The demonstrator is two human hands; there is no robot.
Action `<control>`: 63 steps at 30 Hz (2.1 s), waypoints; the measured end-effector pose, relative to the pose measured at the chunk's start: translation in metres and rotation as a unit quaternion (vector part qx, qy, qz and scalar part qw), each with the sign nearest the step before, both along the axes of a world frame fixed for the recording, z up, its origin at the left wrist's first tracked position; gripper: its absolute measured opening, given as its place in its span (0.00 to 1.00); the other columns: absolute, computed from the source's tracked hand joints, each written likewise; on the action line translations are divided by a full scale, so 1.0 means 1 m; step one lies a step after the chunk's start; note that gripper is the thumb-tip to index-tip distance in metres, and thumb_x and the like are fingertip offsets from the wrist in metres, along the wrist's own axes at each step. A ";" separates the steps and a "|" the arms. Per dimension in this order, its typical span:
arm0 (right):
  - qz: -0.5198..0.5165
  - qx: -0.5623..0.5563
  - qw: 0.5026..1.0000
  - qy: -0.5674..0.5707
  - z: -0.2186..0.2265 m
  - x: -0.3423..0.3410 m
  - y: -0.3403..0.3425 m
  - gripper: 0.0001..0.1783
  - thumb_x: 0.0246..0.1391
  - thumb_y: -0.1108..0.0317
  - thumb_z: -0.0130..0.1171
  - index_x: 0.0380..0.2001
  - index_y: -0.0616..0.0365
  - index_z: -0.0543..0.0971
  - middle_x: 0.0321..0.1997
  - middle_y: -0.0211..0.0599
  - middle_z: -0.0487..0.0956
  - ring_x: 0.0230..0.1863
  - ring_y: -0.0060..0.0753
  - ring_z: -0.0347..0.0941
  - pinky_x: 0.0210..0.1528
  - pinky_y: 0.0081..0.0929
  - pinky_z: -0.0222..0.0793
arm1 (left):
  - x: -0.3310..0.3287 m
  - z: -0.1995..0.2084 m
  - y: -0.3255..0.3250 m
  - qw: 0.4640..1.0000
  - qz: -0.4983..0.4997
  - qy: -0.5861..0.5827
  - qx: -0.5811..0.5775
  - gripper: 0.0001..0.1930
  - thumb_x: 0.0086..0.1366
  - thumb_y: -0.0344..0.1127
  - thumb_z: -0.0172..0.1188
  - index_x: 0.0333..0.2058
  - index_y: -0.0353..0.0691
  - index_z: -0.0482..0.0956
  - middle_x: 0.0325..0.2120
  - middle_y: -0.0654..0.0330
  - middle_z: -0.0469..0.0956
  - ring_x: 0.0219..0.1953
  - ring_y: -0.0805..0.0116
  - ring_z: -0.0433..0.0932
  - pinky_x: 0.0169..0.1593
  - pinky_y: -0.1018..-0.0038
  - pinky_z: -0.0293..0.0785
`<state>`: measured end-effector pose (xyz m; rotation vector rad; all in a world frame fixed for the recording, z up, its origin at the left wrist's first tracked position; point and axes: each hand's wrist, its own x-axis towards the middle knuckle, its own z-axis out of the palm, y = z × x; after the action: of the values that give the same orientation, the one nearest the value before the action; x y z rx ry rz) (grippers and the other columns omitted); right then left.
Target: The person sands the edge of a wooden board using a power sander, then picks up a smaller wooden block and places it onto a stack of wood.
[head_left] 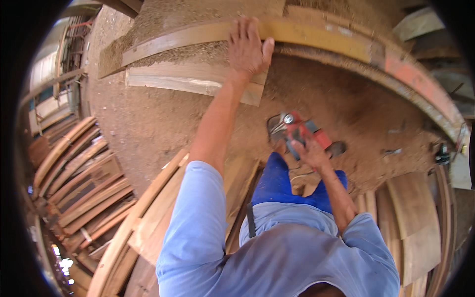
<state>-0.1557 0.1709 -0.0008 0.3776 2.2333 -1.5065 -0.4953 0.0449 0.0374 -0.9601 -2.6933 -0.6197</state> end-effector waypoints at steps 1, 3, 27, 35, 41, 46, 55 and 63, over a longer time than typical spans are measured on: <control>0.036 0.008 0.999 -0.031 0.014 -0.009 0.001 0.32 0.63 0.48 0.56 0.58 0.65 0.70 0.54 0.62 0.76 0.57 0.61 0.73 0.57 0.45 0.68 | 0.007 0.001 -0.002 0.998 -0.011 -0.010 0.057 0.36 0.67 0.51 0.49 0.66 0.32 0.59 0.67 0.32 0.54 0.70 0.32 0.50 0.70 0.43 0.44; 0.093 0.016 0.989 -0.112 0.042 -0.023 0.001 0.32 0.63 0.46 0.54 0.55 0.66 0.72 0.51 0.63 0.77 0.57 0.62 0.73 0.56 0.46 0.68 | 0.057 0.008 0.004 0.987 0.077 -0.046 0.137 0.34 0.68 0.48 0.50 0.66 0.33 0.58 0.68 0.35 0.54 0.71 0.35 0.51 0.71 0.46 0.45; 0.337 -0.055 0.940 0.018 0.178 -0.154 -0.010 0.34 0.63 0.45 0.50 0.47 0.74 0.74 0.43 0.66 0.79 0.48 0.59 0.78 0.50 0.45 0.71 | 0.302 0.057 0.005 0.581 0.436 -0.256 0.637 0.29 0.68 0.32 0.64 0.64 0.29 0.64 0.50 0.54 0.74 0.47 0.70 0.78 0.52 0.74 0.76; 0.294 -0.052 0.954 0.002 0.176 -0.152 0.036 0.31 0.59 0.46 0.56 0.50 0.66 0.76 0.43 0.59 0.80 0.46 0.57 0.78 0.50 0.44 0.72 | 0.296 0.020 0.042 0.628 0.483 -0.330 0.512 0.34 0.59 0.39 0.73 0.60 0.30 0.70 0.51 0.48 0.71 0.47 0.59 0.81 0.52 0.68 0.79; 0.284 -0.035 0.958 0.025 0.156 -0.161 0.026 0.33 0.57 0.42 0.58 0.44 0.68 0.76 0.39 0.60 0.79 0.43 0.58 0.79 0.46 0.45 0.72 | 0.283 0.026 0.026 0.632 0.482 -0.310 0.522 0.34 0.59 0.37 0.72 0.60 0.28 0.69 0.49 0.47 0.73 0.48 0.59 0.81 0.50 0.68 0.80; 0.300 -0.025 0.952 0.050 0.154 -0.182 -0.001 0.36 0.57 0.38 0.56 0.40 0.69 0.75 0.37 0.64 0.78 0.40 0.63 0.78 0.43 0.47 0.72 | 0.261 0.027 0.001 0.646 0.496 -0.289 0.503 0.32 0.60 0.35 0.72 0.59 0.27 0.70 0.47 0.47 0.73 0.47 0.59 0.82 0.49 0.68 0.81; 0.313 -0.027 0.947 0.065 0.160 -0.215 -0.038 0.35 0.59 0.39 0.54 0.39 0.69 0.75 0.33 0.65 0.78 0.39 0.64 0.78 0.41 0.48 0.72 | 0.226 0.043 -0.032 0.632 0.500 -0.279 0.522 0.26 0.60 0.36 0.71 0.54 0.30 0.75 0.44 0.48 0.74 0.44 0.58 0.82 0.47 0.67 0.79; 0.307 -0.043 0.948 0.066 0.150 -0.239 -0.071 0.33 0.60 0.40 0.55 0.41 0.65 0.77 0.26 0.43 0.76 0.28 0.39 0.75 0.31 0.35 0.69 | 0.196 0.049 -0.064 0.650 0.514 -0.256 0.497 0.23 0.60 0.35 0.70 0.52 0.32 0.77 0.42 0.49 0.75 0.42 0.59 0.81 0.45 0.67 0.79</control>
<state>-0.3951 0.1003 0.1492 -0.4280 2.0881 -1.2974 -0.2993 -0.0195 0.0861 1.0777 -2.0197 -1.8252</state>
